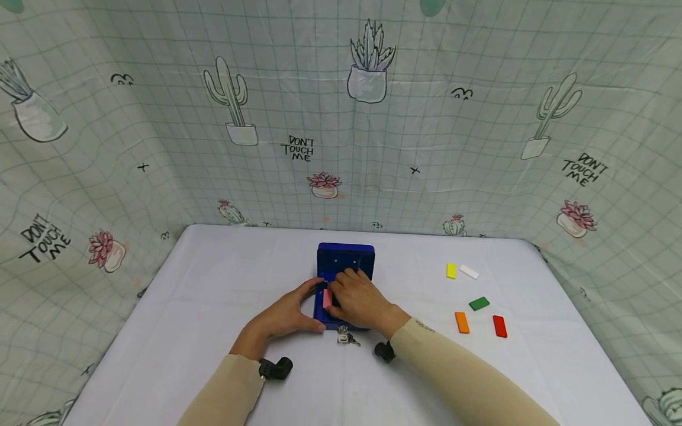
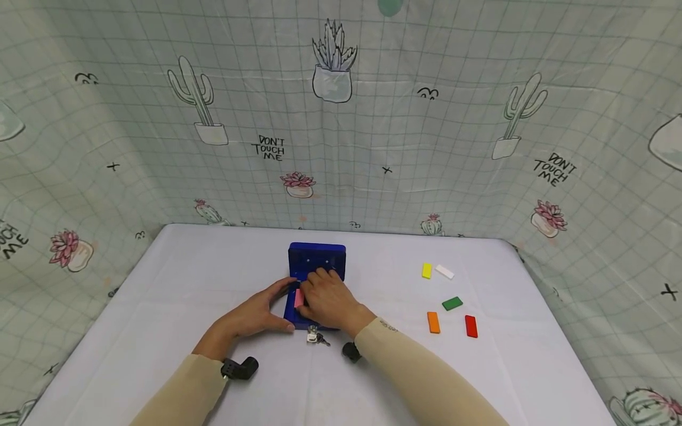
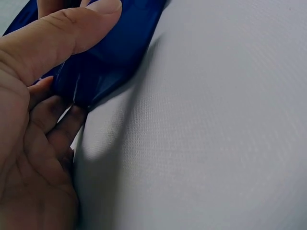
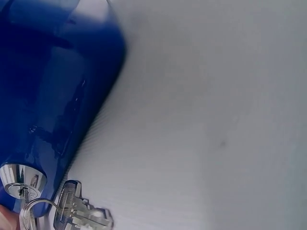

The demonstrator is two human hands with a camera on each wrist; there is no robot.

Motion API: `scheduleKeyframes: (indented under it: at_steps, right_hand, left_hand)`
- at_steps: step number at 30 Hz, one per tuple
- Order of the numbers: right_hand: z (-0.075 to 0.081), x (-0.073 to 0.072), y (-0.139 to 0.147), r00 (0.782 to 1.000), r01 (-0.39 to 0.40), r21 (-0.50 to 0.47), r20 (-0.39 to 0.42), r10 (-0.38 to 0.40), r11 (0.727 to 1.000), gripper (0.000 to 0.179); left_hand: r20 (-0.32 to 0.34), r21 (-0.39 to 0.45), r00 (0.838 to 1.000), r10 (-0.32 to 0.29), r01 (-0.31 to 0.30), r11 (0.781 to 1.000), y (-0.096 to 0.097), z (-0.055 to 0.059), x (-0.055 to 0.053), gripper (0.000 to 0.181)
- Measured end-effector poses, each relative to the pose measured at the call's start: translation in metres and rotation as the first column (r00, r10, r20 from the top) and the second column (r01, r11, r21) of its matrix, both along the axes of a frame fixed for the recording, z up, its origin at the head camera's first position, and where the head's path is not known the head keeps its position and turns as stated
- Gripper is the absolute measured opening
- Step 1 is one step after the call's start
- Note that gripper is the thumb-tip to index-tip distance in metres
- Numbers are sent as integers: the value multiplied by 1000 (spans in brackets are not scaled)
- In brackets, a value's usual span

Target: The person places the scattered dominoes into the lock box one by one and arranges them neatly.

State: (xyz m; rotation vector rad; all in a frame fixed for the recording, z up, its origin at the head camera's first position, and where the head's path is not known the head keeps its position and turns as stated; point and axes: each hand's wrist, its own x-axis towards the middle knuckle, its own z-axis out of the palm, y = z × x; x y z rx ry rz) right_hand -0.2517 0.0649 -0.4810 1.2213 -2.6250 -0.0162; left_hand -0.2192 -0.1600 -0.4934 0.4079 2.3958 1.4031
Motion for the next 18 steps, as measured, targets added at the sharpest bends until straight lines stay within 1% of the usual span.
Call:
scheduleKeyframes:
  at_steps: [3,12,18]
  right_hand:
    - [1,0,-1,1000,1,9,1,-1,1000,47]
    - [1,-1,-5,1000,0,44,-1,0,999,47]
    - [0,-1,-7,1000,-4,38,9,3,999,46]
  left_hand:
    - [-9,2,1000,1,-1,1000,0,0,0,110]
    - [12,14,1000,10,-10,1000,1,-1,-1,110]
    - [15,21,1000,16,-16,1000,2,-1,0,109]
